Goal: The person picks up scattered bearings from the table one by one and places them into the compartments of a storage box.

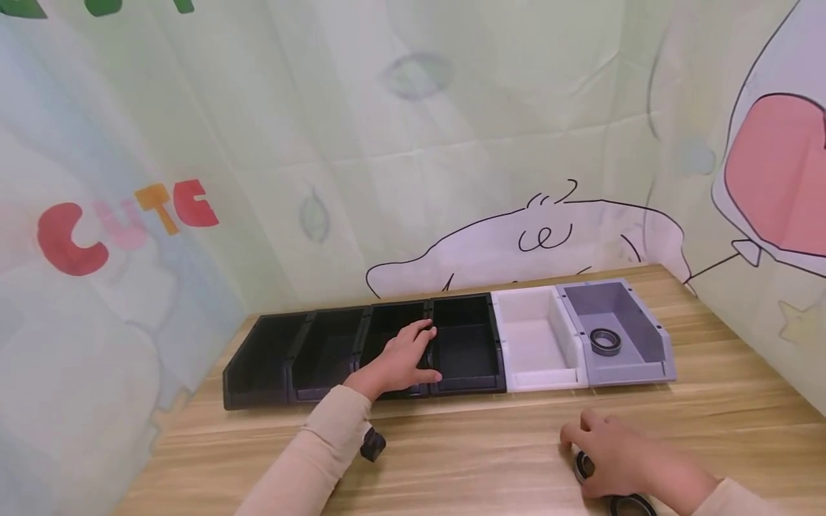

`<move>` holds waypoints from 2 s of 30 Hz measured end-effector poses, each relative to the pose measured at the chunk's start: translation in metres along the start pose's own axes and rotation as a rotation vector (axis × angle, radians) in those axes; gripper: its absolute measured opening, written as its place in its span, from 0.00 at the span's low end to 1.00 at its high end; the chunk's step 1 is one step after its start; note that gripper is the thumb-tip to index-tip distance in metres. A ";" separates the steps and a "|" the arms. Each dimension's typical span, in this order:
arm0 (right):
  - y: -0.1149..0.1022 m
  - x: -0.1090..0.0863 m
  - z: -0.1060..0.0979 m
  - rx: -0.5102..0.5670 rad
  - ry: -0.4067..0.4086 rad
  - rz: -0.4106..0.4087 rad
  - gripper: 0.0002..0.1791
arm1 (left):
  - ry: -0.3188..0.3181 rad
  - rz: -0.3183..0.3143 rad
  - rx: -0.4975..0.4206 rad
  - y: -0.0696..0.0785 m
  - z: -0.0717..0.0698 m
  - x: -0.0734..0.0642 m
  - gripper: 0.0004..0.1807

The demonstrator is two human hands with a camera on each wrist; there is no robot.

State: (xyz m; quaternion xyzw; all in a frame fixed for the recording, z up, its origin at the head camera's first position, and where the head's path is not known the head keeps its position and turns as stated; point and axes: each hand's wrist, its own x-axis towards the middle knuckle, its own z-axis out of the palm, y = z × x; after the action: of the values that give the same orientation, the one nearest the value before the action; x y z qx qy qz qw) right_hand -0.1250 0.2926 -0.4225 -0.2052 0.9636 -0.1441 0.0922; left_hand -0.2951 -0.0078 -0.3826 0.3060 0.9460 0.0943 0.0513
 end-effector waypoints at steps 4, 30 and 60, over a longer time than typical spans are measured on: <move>-0.001 0.000 0.009 -0.023 0.063 -0.025 0.22 | 0.002 0.005 -0.005 0.000 0.001 -0.001 0.43; -0.015 0.012 0.010 -0.136 0.231 -0.184 0.22 | -0.012 0.006 -0.011 -0.001 0.000 0.000 0.43; -0.009 0.073 -0.085 -0.035 0.187 0.014 0.14 | -0.013 0.010 -0.013 -0.002 0.000 0.002 0.44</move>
State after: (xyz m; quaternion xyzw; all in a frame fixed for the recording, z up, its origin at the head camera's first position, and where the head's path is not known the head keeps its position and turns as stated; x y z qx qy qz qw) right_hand -0.2070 0.2742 -0.3485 -0.1856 0.9718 -0.1452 -0.0008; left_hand -0.2981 -0.0079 -0.3836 0.3111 0.9434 0.0988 0.0588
